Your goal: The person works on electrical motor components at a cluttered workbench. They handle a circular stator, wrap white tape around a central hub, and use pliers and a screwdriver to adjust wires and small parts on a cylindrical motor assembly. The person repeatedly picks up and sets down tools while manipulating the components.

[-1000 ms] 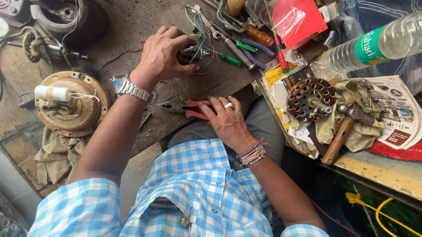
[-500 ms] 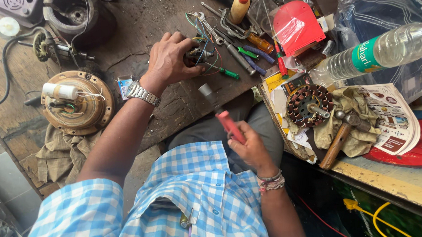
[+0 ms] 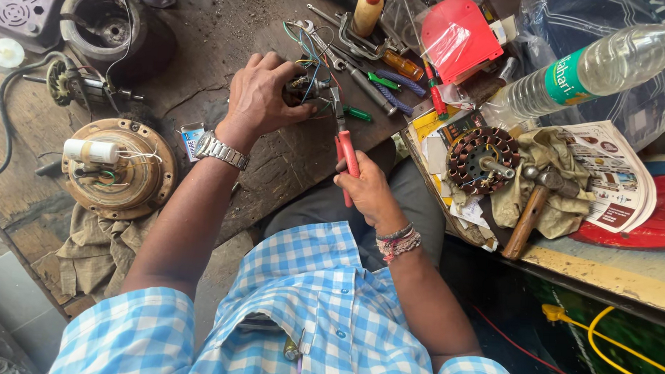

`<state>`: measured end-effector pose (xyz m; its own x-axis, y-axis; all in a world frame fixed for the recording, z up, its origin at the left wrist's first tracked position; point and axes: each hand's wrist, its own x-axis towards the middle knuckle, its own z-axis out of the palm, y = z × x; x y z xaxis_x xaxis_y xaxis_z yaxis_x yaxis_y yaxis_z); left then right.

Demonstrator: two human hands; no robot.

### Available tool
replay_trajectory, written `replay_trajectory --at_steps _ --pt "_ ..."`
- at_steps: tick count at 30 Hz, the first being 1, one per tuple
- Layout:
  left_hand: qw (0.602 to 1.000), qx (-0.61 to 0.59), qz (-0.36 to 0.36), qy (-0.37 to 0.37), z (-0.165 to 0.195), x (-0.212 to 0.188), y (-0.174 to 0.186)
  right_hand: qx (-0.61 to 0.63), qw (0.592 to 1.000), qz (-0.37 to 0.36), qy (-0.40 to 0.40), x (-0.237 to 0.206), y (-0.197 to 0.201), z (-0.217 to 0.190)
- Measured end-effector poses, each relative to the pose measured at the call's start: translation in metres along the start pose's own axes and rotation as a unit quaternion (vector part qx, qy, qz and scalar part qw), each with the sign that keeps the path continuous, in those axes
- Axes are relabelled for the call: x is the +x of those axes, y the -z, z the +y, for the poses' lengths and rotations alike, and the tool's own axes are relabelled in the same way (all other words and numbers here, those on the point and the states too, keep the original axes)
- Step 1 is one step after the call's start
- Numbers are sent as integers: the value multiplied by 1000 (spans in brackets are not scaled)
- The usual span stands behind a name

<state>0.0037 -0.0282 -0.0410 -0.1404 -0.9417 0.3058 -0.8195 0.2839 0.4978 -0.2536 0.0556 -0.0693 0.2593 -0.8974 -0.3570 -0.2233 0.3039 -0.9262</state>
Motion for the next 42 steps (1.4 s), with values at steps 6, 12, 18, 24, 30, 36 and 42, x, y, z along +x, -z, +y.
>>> replay_trajectory --at_steps 6,12,18,24,30,36,42 --pt "1000 6 -17 10 1 1 0 -2 1000 5 -5 5 -3 0" --pt "1000 7 -16 13 2 1 0 -43 999 21 -18 8 -9 -17" --pt "1000 4 -21 18 2 1 -1 -71 995 58 -45 8 -20 -15" --pt "999 8 -32 25 1 1 -1 -65 995 70 27 8 -29 2" --pt "1000 5 -20 9 2 1 0 -56 998 20 -1 9 -18 -15" --pt "999 4 -28 18 3 3 0 3 992 -87 -88 21 13 -52" --pt "999 12 -43 26 3 4 0 18 990 -110 -85 23 23 -67"
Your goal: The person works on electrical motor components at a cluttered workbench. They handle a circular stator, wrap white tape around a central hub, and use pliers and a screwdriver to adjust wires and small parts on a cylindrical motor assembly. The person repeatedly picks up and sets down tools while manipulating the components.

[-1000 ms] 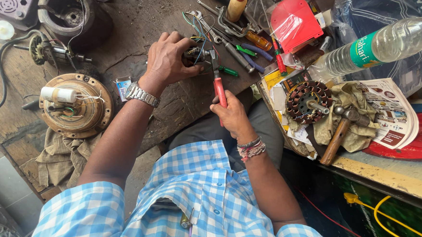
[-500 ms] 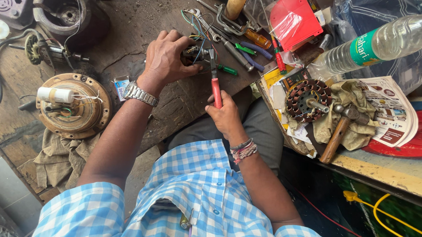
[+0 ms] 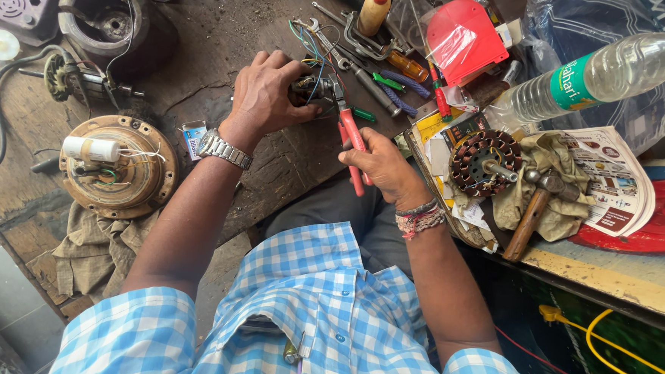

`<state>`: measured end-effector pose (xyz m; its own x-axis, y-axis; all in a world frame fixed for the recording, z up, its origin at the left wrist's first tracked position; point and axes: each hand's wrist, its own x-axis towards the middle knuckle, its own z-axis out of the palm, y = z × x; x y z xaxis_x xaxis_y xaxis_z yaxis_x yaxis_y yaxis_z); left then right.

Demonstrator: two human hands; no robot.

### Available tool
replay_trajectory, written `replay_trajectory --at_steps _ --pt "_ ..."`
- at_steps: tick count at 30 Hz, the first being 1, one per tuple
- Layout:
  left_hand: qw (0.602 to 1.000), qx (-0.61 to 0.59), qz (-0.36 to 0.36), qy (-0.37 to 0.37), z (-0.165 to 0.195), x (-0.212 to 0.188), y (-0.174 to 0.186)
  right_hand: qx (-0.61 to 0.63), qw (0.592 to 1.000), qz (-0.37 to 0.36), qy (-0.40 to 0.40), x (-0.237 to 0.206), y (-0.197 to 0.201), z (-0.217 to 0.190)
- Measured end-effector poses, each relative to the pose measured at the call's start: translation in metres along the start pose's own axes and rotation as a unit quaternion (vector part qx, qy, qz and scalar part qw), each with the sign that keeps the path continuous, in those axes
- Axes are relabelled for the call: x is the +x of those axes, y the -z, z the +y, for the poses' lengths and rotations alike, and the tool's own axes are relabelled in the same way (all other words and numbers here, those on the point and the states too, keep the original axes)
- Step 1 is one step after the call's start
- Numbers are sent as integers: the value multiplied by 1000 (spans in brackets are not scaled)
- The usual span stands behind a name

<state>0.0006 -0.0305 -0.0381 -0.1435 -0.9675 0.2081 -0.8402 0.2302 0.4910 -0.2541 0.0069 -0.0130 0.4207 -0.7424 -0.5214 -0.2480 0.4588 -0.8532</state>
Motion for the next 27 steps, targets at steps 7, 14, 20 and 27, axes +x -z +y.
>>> replay_trajectory --at_steps 7,14,20,27 --pt "1000 -5 9 -8 -1 -1 0 9 999 30 -23 1 -5 6" --pt "1000 -11 12 -14 0 -1 0 -114 980 152 59 7 -34 47" --pt "1000 -11 4 -12 -1 -2 4 -36 991 130 21 12 -36 73" --pt "1000 -14 5 -14 0 -1 3 53 996 41 55 -27 6 67"
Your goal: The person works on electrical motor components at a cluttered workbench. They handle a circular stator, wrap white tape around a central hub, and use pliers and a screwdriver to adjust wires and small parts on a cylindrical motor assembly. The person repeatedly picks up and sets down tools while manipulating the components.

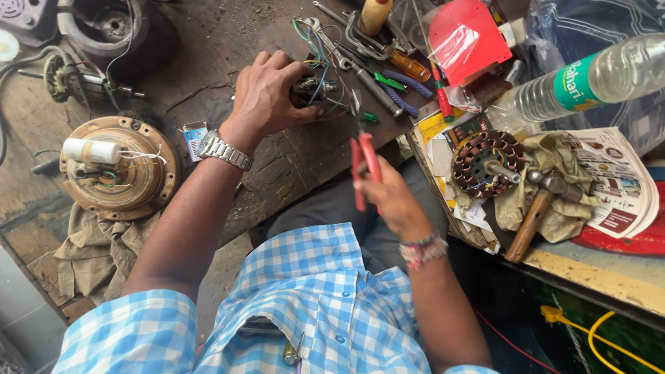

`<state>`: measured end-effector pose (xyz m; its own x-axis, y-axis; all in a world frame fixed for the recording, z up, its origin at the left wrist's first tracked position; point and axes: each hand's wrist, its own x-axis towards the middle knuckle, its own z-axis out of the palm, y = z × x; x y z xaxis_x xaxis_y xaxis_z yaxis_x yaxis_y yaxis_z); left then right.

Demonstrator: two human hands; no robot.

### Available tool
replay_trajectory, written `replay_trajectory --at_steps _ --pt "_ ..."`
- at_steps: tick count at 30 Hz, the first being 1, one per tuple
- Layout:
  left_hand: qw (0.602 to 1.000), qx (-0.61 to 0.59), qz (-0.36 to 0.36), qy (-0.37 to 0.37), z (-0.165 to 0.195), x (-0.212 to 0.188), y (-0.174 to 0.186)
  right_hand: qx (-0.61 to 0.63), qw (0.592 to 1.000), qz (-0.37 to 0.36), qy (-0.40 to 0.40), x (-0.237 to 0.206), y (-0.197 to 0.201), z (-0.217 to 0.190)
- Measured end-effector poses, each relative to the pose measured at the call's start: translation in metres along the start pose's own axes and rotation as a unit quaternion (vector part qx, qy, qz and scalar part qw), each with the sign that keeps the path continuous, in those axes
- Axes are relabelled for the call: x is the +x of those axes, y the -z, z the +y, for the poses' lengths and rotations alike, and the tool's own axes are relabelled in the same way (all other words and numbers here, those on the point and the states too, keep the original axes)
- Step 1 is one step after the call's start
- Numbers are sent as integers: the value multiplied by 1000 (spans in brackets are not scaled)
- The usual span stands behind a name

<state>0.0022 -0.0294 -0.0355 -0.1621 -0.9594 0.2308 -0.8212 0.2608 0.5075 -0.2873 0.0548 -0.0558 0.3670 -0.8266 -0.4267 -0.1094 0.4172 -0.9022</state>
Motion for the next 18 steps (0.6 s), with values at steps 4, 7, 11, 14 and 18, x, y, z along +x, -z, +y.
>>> replay_trajectory --at_steps 4,7,11,14,18 --pt "1000 5 7 -9 -3 -2 -1 -345 934 -17 91 -34 8 -8" --pt "1000 1 16 -25 -2 -2 -3 -490 848 -18 200 -37 -7 -6" --pt "999 4 19 -29 -4 -1 -1 -479 792 10 378 -4 -32 -4" --pt "999 8 20 -31 -6 -2 1 -400 852 91 326 37 -34 -14" --pt "999 6 19 -28 -4 -2 2 -491 747 189 407 100 -26 -42"
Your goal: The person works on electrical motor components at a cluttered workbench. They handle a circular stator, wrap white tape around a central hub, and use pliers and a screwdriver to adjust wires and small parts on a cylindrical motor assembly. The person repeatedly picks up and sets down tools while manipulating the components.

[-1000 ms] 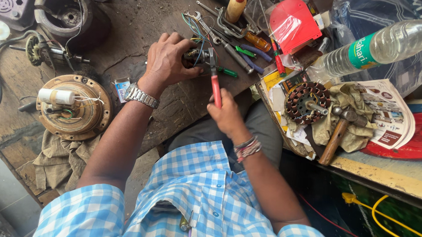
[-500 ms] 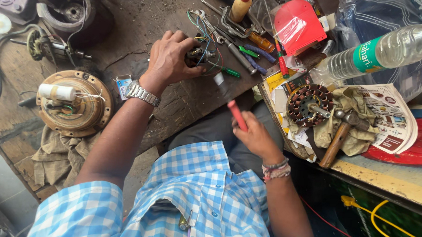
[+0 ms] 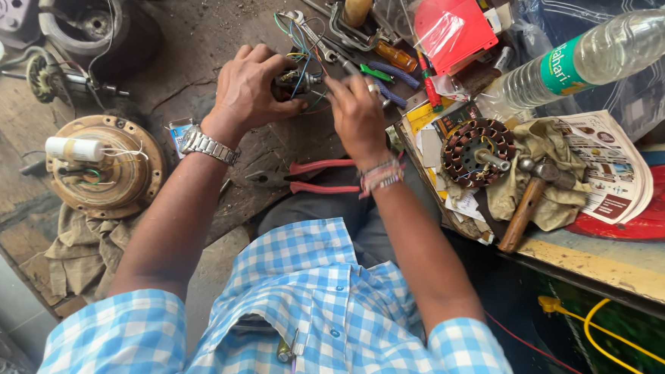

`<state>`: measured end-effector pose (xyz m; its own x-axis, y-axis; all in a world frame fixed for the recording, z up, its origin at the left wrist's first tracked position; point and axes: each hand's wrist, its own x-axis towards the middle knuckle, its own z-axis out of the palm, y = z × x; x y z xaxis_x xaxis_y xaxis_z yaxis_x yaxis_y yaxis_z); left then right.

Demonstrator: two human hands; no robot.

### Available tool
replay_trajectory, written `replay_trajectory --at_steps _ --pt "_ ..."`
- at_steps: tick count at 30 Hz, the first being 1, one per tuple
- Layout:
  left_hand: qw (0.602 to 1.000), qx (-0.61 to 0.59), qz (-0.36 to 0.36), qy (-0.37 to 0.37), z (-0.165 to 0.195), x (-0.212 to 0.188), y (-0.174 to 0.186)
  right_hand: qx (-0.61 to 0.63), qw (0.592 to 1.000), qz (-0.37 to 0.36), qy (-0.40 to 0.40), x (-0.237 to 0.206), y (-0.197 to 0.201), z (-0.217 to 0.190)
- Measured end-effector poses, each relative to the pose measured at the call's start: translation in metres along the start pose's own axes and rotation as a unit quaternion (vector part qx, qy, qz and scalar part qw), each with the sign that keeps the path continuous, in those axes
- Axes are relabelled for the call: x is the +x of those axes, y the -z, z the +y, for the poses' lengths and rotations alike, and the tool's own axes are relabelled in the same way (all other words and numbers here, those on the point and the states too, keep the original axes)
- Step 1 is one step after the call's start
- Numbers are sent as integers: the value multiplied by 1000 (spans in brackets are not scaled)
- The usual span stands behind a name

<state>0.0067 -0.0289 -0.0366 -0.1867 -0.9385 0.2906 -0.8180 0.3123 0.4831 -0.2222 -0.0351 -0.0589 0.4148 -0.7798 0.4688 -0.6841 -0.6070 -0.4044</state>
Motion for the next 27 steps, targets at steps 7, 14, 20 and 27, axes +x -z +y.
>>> replay_trajectory --at_steps 7,14,20,27 --pt "1000 4 -14 6 -1 -1 1 -41 994 -82 59 31 -3 14" --pt "1000 6 -20 -3 0 -1 1 -11 993 -85 86 36 0 16" --pt "1000 9 -30 0 -1 -1 0 -2 990 -105 96 38 -1 21" --pt "999 12 -47 -6 -2 2 1 -113 982 -91 119 36 -8 21"
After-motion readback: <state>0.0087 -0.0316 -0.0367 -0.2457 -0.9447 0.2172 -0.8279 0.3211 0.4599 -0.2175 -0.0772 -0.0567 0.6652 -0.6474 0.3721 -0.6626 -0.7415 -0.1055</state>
